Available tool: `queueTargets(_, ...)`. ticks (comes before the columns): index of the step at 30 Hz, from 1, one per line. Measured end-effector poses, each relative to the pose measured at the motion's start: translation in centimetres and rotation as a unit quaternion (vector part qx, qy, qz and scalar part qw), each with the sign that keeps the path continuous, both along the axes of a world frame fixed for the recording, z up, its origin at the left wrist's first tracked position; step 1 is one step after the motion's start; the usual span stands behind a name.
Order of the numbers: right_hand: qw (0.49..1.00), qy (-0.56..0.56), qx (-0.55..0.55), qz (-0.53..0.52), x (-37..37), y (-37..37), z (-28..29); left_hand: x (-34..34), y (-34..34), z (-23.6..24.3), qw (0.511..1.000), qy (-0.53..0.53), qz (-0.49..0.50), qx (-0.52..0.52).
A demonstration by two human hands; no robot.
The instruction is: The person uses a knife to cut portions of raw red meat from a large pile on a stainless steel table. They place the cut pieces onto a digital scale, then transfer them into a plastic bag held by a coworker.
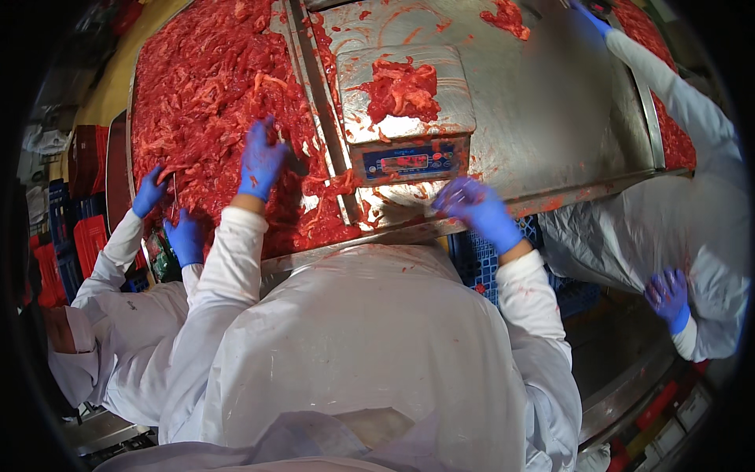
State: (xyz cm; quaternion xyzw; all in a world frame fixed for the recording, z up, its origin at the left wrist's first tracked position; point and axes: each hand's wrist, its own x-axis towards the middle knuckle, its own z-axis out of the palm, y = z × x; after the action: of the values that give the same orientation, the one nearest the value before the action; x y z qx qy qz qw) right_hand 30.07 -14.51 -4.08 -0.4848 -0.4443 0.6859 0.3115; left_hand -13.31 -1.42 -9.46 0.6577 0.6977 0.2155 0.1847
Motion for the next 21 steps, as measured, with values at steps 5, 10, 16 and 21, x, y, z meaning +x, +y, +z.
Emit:
queueTargets(5, 0.992, -0.118, 0.047, 0.014, -1.9, 6.5, 6.3, 10.7, 5.9, 5.9, 0.992, 0.037, -0.071, 0.097)
queueTargets(10, 0.994, 0.069, 0.076, -0.049, -6.7, 13.3, 0.8, 16.3, 4.9, 9.9, 0.844, -0.376, -0.325, -0.203)
queueTargets(16, 0.907, -0.059, 0.393, 0.14, -15.4, 8.5, 3.8, 5.9, 3.6, 3.9, 0.935, -0.338, -0.086, -0.062)
queueTargets(21, 0.907, -0.267, 0.321, -0.051, -9.7, 18.8, -0.5, 0.8, 1.2, 2.5, 0.967, -0.255, -0.017, -0.014)
